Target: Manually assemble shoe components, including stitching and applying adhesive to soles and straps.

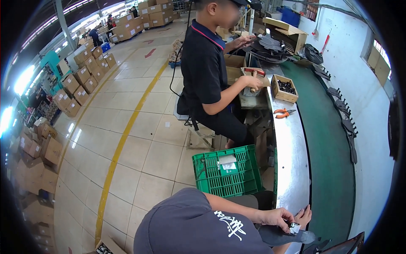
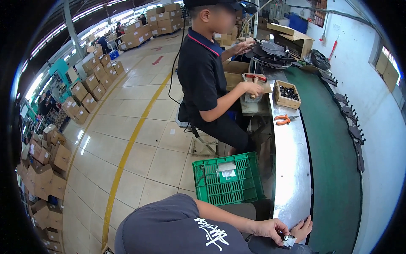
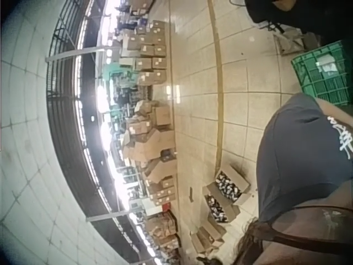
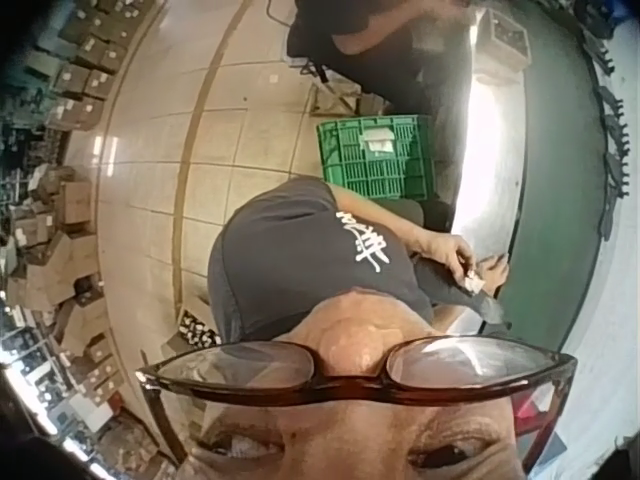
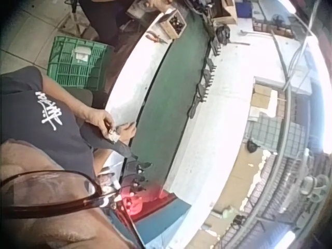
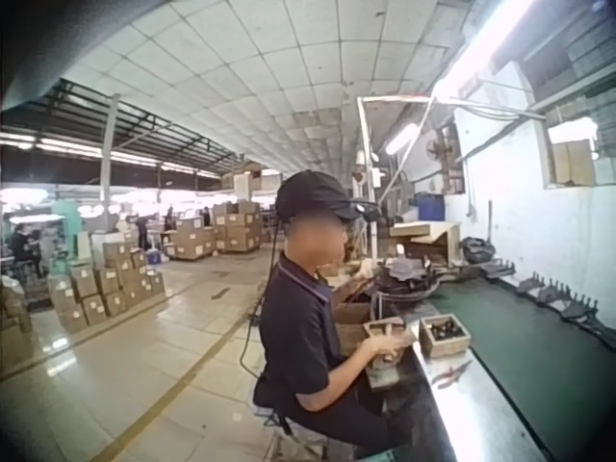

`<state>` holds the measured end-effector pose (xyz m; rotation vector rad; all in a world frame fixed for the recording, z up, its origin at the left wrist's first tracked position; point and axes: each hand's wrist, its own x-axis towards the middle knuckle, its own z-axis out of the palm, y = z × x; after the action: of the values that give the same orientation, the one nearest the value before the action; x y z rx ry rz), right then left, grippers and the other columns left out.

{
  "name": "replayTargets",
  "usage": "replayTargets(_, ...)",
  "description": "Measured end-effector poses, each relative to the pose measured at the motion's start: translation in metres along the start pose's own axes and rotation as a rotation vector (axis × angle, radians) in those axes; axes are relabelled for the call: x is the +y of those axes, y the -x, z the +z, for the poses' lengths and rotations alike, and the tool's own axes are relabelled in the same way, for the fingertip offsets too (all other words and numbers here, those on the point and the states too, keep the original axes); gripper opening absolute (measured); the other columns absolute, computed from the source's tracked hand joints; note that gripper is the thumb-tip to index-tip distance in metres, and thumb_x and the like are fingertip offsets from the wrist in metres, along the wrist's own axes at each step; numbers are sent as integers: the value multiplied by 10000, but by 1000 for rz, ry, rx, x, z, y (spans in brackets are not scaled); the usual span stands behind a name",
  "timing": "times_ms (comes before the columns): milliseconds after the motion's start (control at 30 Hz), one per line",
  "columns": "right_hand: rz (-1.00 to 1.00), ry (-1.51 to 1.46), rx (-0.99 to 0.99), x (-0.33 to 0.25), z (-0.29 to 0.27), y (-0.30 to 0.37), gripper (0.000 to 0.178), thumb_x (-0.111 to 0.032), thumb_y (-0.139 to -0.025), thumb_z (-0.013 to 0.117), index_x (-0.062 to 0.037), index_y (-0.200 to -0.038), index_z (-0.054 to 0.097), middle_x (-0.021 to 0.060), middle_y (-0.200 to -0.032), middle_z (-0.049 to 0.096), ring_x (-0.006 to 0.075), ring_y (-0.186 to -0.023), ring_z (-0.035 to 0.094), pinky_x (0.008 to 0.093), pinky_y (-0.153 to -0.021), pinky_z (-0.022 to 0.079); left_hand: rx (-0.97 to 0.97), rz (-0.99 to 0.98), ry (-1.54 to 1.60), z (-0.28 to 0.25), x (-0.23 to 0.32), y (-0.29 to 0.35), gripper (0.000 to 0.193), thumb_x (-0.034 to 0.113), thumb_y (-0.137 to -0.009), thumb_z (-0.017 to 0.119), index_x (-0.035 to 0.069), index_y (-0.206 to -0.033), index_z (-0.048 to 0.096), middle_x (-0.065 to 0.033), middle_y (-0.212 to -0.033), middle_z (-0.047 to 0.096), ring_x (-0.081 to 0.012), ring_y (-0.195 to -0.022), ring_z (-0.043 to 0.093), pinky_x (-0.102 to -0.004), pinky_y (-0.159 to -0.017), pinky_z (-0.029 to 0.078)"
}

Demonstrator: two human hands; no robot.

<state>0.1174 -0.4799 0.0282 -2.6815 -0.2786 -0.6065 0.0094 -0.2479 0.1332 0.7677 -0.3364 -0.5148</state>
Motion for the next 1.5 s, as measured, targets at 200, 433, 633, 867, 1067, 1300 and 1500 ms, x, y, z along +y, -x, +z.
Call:
replayTargets(200,-43,-71,9,24,9,1,421,-138,-889,569,-25,-1293,533,235,-1209,563,391,-1075,538,441,-927,434,30,17,67,-7,-4,-10,314,60,-762,772,26,-1031,612,6,-930,632,-73,-866,566,-216,-802,446)
replayTargets(433,174,-229,4,6,4,4,218,-81,-867,588,-8,-1066,538,160,-957,561,253,-847,579,350,-765,486,63,1,75,-12,-1,-14,277,43,-759,768,31,-1000,633,2,-893,643,-77,-840,575,-223,-791,449)
replayTargets(633,178,-278,77,-6,-1,7,240,-76,-872,584,4,-1092,531,141,-983,548,221,-833,574,333,-746,486,64,-27,118,-10,2,-12,262,54,-770,758,41,-1001,638,6,-894,645,-78,-832,575,-222,-787,446)
replayTargets(867,165,-315,74,6,9,2,227,-80,-842,600,17,-1043,555,119,-892,574,193,-724,555,313,-664,471,108,-69,189,-20,-1,-14,279,83,-766,764,60,-1015,640,9,-909,643,-79,-853,572,-227,-810,436)
replayTargets(1067,124,-351,48,29,18,0,242,-101,-822,612,25,-1021,560,94,-836,570,168,-677,519,304,-620,448,158,-60,197,-29,-7,-16,288,86,-750,777,67,-1005,645,8,-901,639,-84,-851,573,-225,-806,436)
replayTargets(1300,101,-322,76,22,14,3,223,-103,-844,595,23,-1026,565,120,-937,608,165,-704,525,300,-644,454,161,-89,239,-29,-7,-18,240,94,-767,768,68,-974,650,10,-888,641,-72,-851,575,-214,-791,439)
replayTargets(1500,751,-1355,210,-12,-37,8,218,-87,-887,576,-29,-1096,565,159,-1343,508,169,-768,548,317,-682,468,166,-106,368,-28,-8,-21,186,102,-805,739,78,-968,652,6,-854,658,-82,-796,602,-219,-755,479)
